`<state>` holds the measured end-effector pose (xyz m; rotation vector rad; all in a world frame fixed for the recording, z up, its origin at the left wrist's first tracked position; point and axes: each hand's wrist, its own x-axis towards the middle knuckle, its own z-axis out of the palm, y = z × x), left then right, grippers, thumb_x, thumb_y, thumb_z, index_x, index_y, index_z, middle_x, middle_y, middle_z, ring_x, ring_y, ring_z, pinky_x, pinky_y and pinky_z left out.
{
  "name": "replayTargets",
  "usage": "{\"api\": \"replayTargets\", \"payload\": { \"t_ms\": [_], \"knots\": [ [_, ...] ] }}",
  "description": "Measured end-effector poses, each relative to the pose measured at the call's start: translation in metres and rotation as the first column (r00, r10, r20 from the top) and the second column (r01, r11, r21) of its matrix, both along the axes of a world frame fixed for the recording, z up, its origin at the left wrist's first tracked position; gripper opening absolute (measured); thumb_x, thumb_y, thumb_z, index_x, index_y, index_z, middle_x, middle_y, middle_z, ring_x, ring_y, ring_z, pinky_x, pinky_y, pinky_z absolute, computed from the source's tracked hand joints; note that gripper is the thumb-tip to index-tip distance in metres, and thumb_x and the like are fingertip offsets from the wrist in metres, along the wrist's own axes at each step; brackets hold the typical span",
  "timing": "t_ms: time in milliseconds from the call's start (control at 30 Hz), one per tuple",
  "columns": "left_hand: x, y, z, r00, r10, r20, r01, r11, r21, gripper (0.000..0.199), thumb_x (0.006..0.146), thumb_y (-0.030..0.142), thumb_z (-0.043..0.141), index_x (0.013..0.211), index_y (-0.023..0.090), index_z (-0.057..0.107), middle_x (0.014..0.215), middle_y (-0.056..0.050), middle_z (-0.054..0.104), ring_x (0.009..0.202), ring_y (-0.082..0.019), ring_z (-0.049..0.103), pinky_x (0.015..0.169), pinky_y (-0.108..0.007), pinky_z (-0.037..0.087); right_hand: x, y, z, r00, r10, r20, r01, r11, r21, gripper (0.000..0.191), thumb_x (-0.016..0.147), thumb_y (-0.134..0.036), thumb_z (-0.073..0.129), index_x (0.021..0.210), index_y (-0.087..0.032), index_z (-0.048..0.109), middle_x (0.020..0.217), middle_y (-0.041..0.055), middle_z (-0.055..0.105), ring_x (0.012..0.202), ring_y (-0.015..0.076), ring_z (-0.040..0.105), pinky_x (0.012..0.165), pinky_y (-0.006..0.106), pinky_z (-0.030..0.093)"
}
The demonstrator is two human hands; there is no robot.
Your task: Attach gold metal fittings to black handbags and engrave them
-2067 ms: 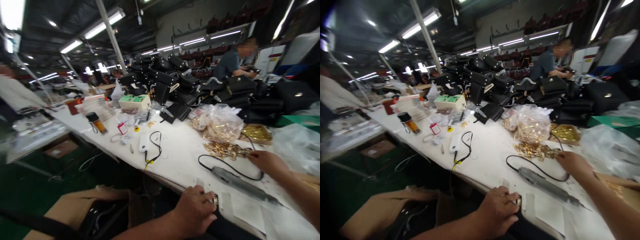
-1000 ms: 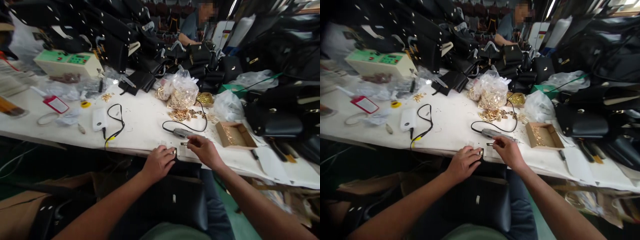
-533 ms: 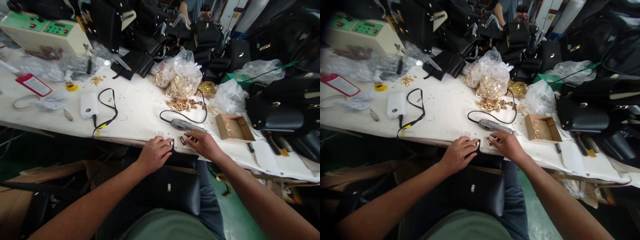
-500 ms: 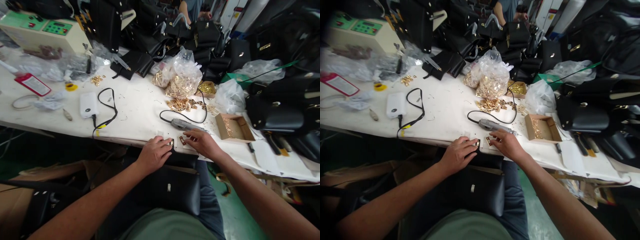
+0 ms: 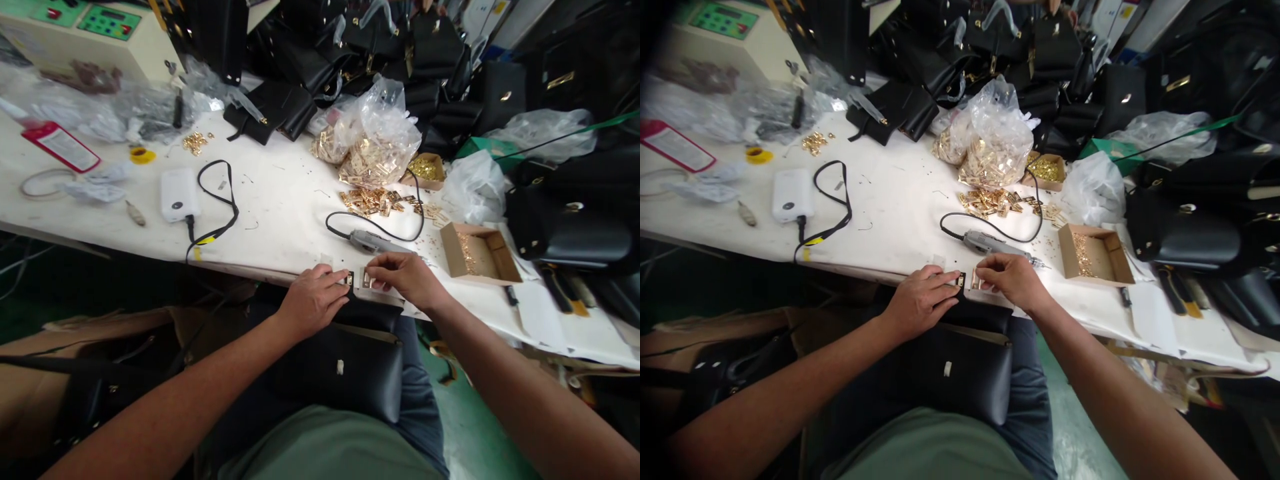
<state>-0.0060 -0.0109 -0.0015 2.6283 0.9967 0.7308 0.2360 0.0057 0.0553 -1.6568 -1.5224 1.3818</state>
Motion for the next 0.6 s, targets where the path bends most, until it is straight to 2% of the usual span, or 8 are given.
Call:
{"api": "replayTargets", "payload": {
  "t_ms": [67, 167, 300, 433, 600],
  "knots": [
    [0.0, 0.001, 0.001, 1.0, -0.002, 0.0, 0.002, 1.0, 0.002, 0.023, 0.101, 0.032, 0.058, 0.112, 0.022, 0.075, 0.136, -0.004, 0.069, 0.114, -0.027, 0.055, 0.094, -0.043, 0.053, -0.01, -0.004, -0.003, 0.99, -0.088, -0.11, 0.081, 0.995, -0.064, 0.03, 0.078, -0.046, 0.078, 0.088, -0.018, 0.075, 0.073, 0.0018, 0.073, 0.063, 0.0145, 0.065, 0.059, 0.026, 0.05],
    [0.001, 0.002, 0.002, 1.0, -0.003, 0.002, 0.003, 1.0, -0.013, 0.023, 0.102, 0.031, 0.058, 0.112, 0.022, 0.076, 0.134, -0.003, 0.07, 0.11, -0.026, 0.056, 0.091, -0.041, 0.053, -0.022, -0.006, -0.01, 0.979, -0.153, -0.134, 0.143, 0.987, -0.077, 0.031, 0.077, -0.047, 0.079, 0.088, -0.018, 0.074, 0.073, 0.0013, 0.073, 0.061, 0.0133, 0.064, 0.052, 0.023, 0.046],
    [0.002, 0.005, 0.004, 0.999, -0.002, 0.043, 0.004, 0.999, -0.049, 0.02, 0.101, 0.03, 0.06, 0.11, 0.024, 0.076, 0.129, 0.0, 0.073, 0.105, -0.024, 0.056, 0.092, -0.04, 0.053, -0.027, -0.006, -0.013, 0.987, -0.15, -0.064, 0.145, 0.987, -0.074, 0.031, 0.08, -0.048, 0.076, 0.089, -0.019, 0.073, 0.067, -0.0005, 0.07, 0.053, 0.011, 0.056, 0.044, 0.021, 0.037],
    [0.004, 0.008, 0.004, 0.997, 0.019, 0.068, -0.011, 0.993, -0.121, 0.016, 0.096, 0.03, 0.068, 0.11, 0.023, 0.075, 0.121, -0.002, 0.075, 0.105, -0.023, 0.059, 0.096, -0.04, 0.053, -0.025, -0.005, -0.01, 0.986, -0.15, -0.067, 0.144, 0.986, -0.082, 0.031, 0.08, -0.048, 0.074, 0.089, -0.019, 0.072, 0.063, -0.002, 0.067, 0.049, 0.0095, 0.051, 0.043, 0.021, 0.035],
    [0.003, 0.008, 0.008, 0.995, 0.099, 0.007, -0.096, 0.978, -0.186, 0.041, 0.087, 0.03, 0.08, 0.125, 0.024, 0.068, 0.098, -0.003, 0.073, 0.106, -0.024, 0.062, 0.088, -0.035, 0.054, -0.026, -0.006, -0.009, 0.996, -0.087, -0.022, 0.086, 0.995, -0.043, 0.029, 0.083, -0.047, 0.072, 0.089, -0.018, 0.073, 0.064, -0.0017, 0.068, 0.053, 0.0103, 0.053, 0.048, 0.022, 0.038]
  ]
}}
